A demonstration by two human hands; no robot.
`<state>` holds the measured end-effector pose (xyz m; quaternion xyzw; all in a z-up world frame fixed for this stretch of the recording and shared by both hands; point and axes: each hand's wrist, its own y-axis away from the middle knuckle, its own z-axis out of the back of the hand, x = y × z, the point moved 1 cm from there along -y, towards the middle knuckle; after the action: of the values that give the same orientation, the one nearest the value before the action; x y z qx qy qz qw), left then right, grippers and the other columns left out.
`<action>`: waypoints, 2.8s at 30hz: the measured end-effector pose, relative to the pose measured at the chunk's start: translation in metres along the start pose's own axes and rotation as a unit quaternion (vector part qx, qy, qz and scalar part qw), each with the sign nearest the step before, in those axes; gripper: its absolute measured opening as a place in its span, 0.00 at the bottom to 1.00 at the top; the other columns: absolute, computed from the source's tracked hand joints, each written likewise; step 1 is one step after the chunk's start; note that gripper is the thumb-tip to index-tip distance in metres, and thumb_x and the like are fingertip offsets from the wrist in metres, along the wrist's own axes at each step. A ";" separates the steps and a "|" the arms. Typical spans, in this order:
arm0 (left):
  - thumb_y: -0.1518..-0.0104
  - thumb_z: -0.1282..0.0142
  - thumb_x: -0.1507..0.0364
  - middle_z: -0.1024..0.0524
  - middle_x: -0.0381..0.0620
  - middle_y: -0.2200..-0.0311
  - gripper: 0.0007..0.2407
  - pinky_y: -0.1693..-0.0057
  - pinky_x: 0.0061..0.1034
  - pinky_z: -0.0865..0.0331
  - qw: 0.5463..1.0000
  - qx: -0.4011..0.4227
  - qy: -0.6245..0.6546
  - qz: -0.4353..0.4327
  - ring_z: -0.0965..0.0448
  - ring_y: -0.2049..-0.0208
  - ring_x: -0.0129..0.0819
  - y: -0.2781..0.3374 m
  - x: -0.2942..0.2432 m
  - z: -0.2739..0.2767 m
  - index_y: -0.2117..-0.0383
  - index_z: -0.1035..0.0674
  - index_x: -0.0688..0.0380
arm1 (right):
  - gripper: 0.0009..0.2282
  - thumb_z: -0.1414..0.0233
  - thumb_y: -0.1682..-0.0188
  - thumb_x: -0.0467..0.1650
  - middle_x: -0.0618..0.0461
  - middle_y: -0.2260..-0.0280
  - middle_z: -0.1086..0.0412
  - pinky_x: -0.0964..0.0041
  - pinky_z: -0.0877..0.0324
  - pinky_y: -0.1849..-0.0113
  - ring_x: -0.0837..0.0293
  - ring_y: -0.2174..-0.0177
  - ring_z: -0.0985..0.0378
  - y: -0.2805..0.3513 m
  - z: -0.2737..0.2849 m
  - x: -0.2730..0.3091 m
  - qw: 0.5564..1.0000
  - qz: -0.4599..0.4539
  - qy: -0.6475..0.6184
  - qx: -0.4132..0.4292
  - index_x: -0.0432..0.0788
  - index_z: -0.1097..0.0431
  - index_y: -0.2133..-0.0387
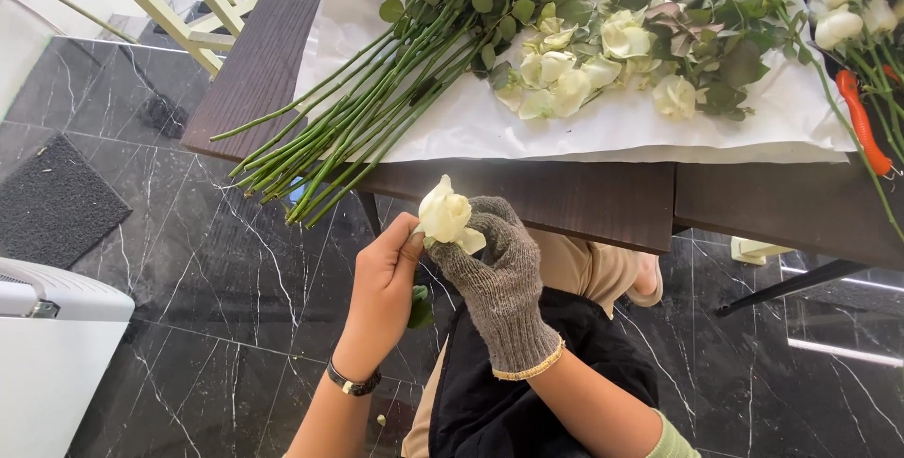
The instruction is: The person strips outer petals from white roses by hand and using a gloved hand to prepare them for an arrangement.
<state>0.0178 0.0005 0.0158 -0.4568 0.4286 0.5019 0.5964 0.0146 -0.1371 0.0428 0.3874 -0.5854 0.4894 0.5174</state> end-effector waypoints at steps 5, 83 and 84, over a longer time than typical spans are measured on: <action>0.32 0.61 0.72 0.44 0.34 0.86 0.12 0.74 0.17 0.44 0.996 0.029 0.068 0.049 0.47 0.81 0.21 -0.002 0.010 -0.003 0.72 0.23 0.57 | 0.11 0.34 0.65 0.30 0.40 0.68 0.28 0.58 0.28 0.60 0.47 0.63 0.23 -0.004 0.004 -0.008 0.998 0.045 0.032 0.006 0.35 0.25 0.73; 0.33 0.60 0.73 0.40 0.36 0.78 0.06 0.71 0.18 0.51 0.987 0.022 0.035 -0.155 0.51 0.79 0.23 -0.005 -0.016 -0.032 0.64 0.27 0.56 | 0.10 0.37 0.57 0.34 0.52 0.57 0.33 0.59 0.31 0.49 0.53 0.53 0.30 -0.006 0.064 0.050 0.929 0.324 0.173 -0.051 0.50 0.28 0.65; 0.33 0.60 0.74 0.42 0.35 0.78 0.06 0.70 0.18 0.51 0.987 0.019 0.035 -0.155 0.52 0.78 0.23 -0.005 -0.016 -0.033 0.65 0.28 0.56 | 0.09 0.37 0.57 0.34 0.51 0.57 0.34 0.58 0.30 0.49 0.52 0.53 0.30 -0.007 0.065 0.051 0.934 0.312 0.171 -0.034 0.49 0.28 0.67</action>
<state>0.0190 -0.0355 0.0249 -0.5233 0.3826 0.3788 0.6605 -0.0020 -0.1994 0.0946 0.0773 -0.5959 0.6649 0.4436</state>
